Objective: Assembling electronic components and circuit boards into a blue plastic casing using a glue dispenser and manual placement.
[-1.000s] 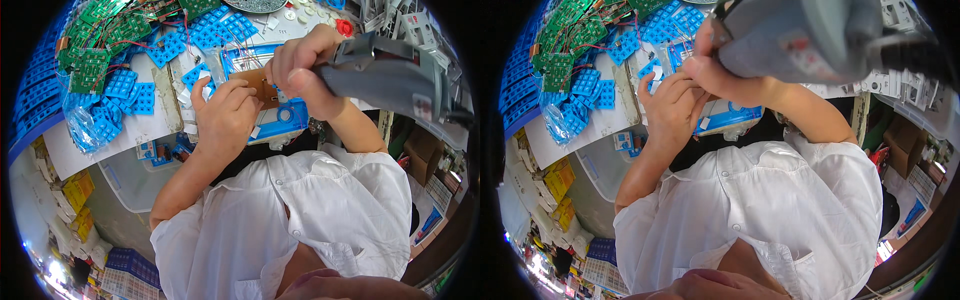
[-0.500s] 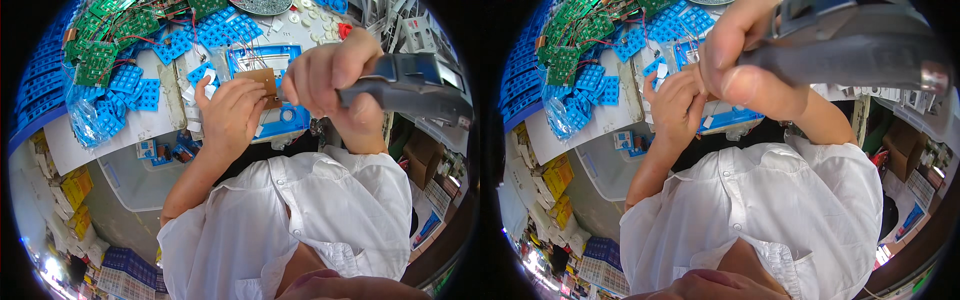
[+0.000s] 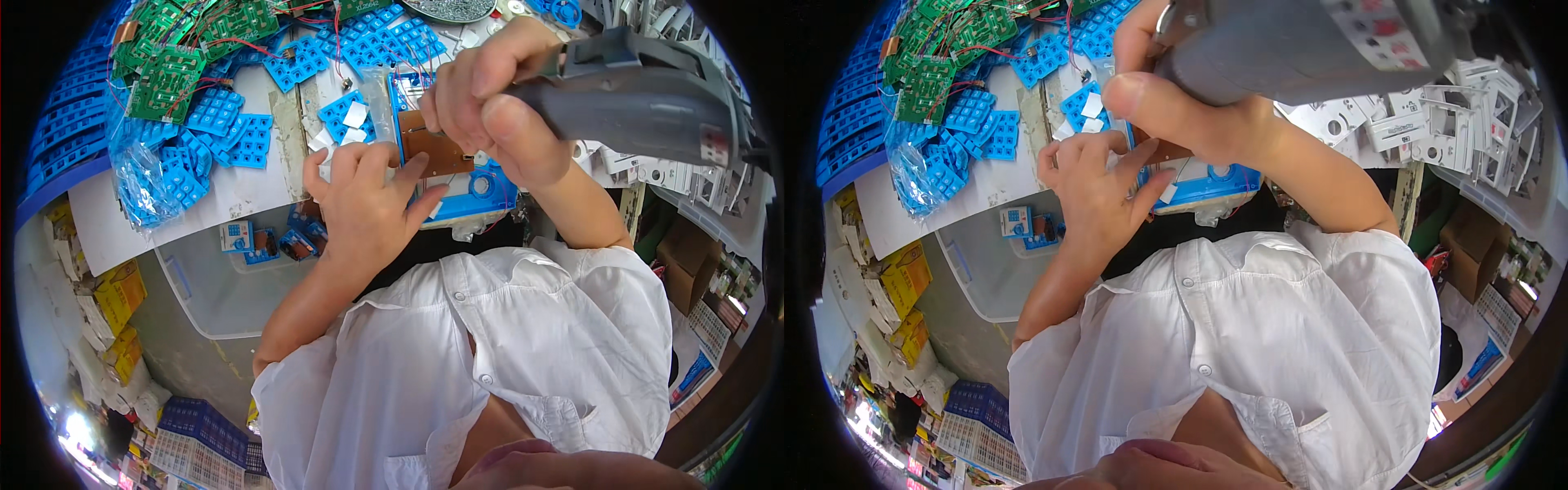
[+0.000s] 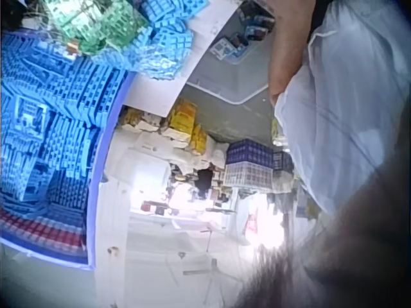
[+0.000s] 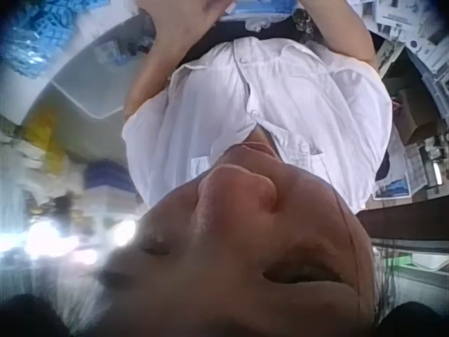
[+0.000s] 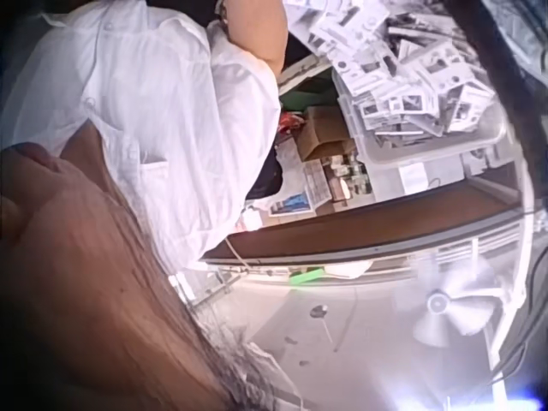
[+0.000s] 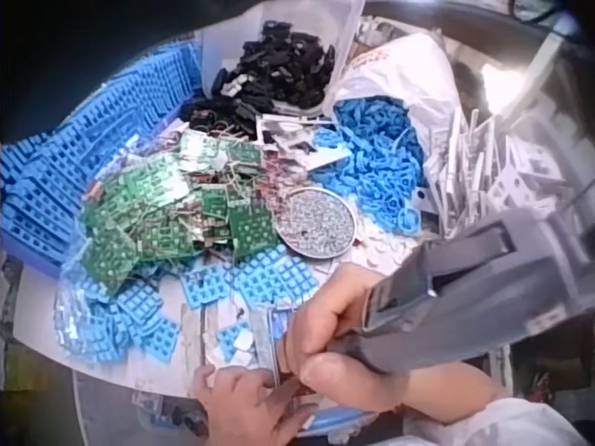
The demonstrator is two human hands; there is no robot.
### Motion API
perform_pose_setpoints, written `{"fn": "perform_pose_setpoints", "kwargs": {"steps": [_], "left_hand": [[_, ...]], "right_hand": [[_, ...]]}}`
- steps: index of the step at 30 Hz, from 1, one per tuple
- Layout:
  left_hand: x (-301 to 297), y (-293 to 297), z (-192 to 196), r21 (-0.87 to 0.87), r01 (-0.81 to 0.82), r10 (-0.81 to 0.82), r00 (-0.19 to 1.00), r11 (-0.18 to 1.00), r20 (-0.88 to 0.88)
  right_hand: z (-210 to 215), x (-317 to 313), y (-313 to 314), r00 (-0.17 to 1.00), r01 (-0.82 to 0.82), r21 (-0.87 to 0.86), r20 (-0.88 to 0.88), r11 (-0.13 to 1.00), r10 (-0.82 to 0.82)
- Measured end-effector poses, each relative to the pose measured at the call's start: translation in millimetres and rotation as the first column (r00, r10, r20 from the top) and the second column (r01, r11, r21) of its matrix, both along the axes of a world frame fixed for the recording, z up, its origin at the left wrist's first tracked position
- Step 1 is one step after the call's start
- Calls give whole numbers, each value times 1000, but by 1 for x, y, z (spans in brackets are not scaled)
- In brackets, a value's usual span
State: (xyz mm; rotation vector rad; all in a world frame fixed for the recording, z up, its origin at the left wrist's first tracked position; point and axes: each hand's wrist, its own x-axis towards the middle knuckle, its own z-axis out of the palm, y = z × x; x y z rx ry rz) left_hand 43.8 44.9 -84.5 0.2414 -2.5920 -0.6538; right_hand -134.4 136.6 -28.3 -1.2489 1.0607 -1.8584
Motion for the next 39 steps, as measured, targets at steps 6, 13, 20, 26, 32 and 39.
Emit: {"fn": "perform_pose_setpoints", "kwargs": {"steps": [6,13,20,26,32,39], "left_hand": [[1,4,-4,26,3,-4,1000,1000,21],[-1,5,-8,34,16,-16,1000,999,-3],[9,6,5,155,90,-101,993,984,62],[19,23,11,101,110,-123,984,989,132],[22,31,11,187,123,-151,978,975,141],[29,33,11,195,137,-167,975,971,148]], "right_hand": [[1,4,-1,984,39,162,-180,986,-10],[-1,4,-1,961,54,230,-277,972,12],[-17,-21,3,996,70,6,-56,998,-70],[42,-34,39,838,534,32,-156,845,-524],[39,14,87,455,800,-232,-367,554,-811],[-33,51,101,560,404,299,-828,864,25]]}}
